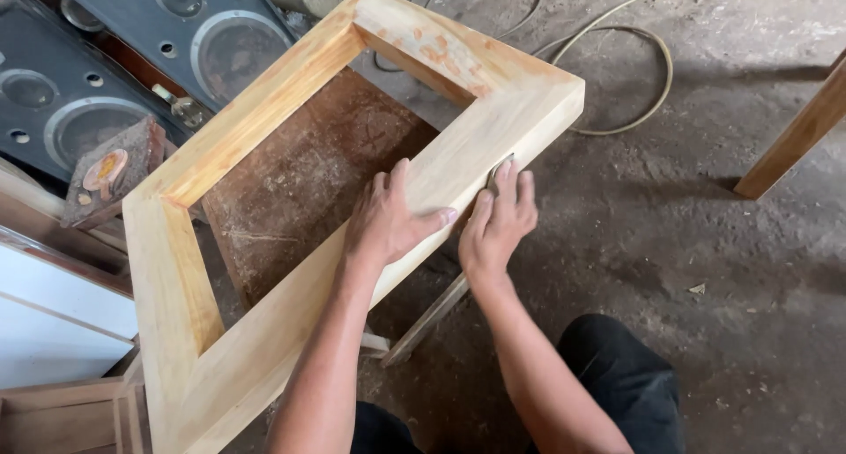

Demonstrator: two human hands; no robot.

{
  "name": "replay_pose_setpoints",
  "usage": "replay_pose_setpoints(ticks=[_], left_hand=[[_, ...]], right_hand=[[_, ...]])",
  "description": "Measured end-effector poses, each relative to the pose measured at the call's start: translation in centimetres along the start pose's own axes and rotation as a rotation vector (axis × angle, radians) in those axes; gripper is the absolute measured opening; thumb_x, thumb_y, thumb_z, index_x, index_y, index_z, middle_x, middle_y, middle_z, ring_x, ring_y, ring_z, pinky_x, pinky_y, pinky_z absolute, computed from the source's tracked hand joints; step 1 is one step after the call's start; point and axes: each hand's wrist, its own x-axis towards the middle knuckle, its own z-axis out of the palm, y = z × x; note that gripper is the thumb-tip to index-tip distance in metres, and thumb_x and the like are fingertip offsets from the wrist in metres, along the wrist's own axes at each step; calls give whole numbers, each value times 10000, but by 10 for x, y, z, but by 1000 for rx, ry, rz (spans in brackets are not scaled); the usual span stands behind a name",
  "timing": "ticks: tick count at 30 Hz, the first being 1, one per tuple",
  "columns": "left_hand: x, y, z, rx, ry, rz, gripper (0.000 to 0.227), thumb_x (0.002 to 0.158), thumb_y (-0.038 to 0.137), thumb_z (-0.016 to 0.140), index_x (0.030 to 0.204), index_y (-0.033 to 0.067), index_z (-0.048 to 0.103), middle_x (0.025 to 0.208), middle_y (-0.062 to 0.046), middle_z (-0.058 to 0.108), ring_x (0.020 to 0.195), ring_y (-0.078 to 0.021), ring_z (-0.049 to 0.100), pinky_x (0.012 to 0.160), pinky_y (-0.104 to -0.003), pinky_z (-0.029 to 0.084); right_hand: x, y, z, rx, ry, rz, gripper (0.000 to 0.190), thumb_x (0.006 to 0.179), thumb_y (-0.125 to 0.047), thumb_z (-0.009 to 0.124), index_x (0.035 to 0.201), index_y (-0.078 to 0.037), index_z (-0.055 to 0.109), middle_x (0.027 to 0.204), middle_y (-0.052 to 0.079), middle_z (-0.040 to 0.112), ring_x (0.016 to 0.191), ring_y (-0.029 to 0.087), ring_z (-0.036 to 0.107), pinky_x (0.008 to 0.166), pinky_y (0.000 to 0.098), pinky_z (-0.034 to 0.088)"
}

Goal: The person sands the surface of a wooden frame by hand using a piece of sandpaper.

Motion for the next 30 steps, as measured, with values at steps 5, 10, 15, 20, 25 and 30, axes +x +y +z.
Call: replay_pose_setpoints(ticks=[5, 10, 15, 20, 25, 30], left_hand=[[6, -2, 1, 22, 16, 15, 1238, 681, 700, 811, 1589, 64, 260, 1498, -301, 419, 1392, -434, 435, 1136, -530, 393], [4, 3, -3, 14, -10, -23, 1237, 667, 702, 810, 1585, 85, 257, 1502, -294, 409, 1390, -427, 436, 1116, -528, 414], [4, 3, -1, 18, -5, -19, 1230, 686, 696, 811, 1584, 75, 244, 1484, -306, 415, 1380, -434, 439, 1120, -536, 400], [3, 1, 1, 10, 6, 14, 1221, 684, 666, 827, 1581, 59, 264, 1471, -318, 434, 1372, -435, 461, 1125, -527, 416], [5, -3, 4, 14, 25, 34, 1221, 690, 665, 839, 1574, 50, 263, 1469, -326, 425, 1370, -445, 443, 1129, -535, 389], [3, 0, 1, -11, 38, 2, 1217, 665, 654, 842, 1571, 62, 285, 1479, -307, 435, 1374, -432, 449, 1124, -525, 396]], right_hand=[[82, 39, 21, 210, 13, 270, 425, 1067, -133, 493, 1470, -10, 540, 1309, 216, 637, 1203, 369, 626, 1036, 476, 471], [35, 24, 10, 124, 36, 60, 351, 1104, -121, 473, 1418, 3, 568, 1326, 203, 654, 1244, 379, 629, 1055, 479, 488], [82, 55, 25, 307, 9, 306, 317, 1112, -167, 471, 1345, 0, 607, 1271, 185, 684, 1170, 323, 684, 1045, 431, 526], [40, 39, 18, 363, 26, 150, 352, 1144, -175, 448, 1384, 57, 562, 1349, 234, 614, 1258, 363, 610, 1069, 455, 476], [67, 58, 19, 164, -4, 186, 324, 1122, -179, 456, 1312, 28, 617, 1260, 207, 667, 1169, 361, 659, 1028, 449, 510], [75, 39, 22, 270, -48, 321, 321, 1127, -165, 429, 1332, 18, 595, 1283, 218, 671, 1187, 373, 674, 1031, 439, 532]])
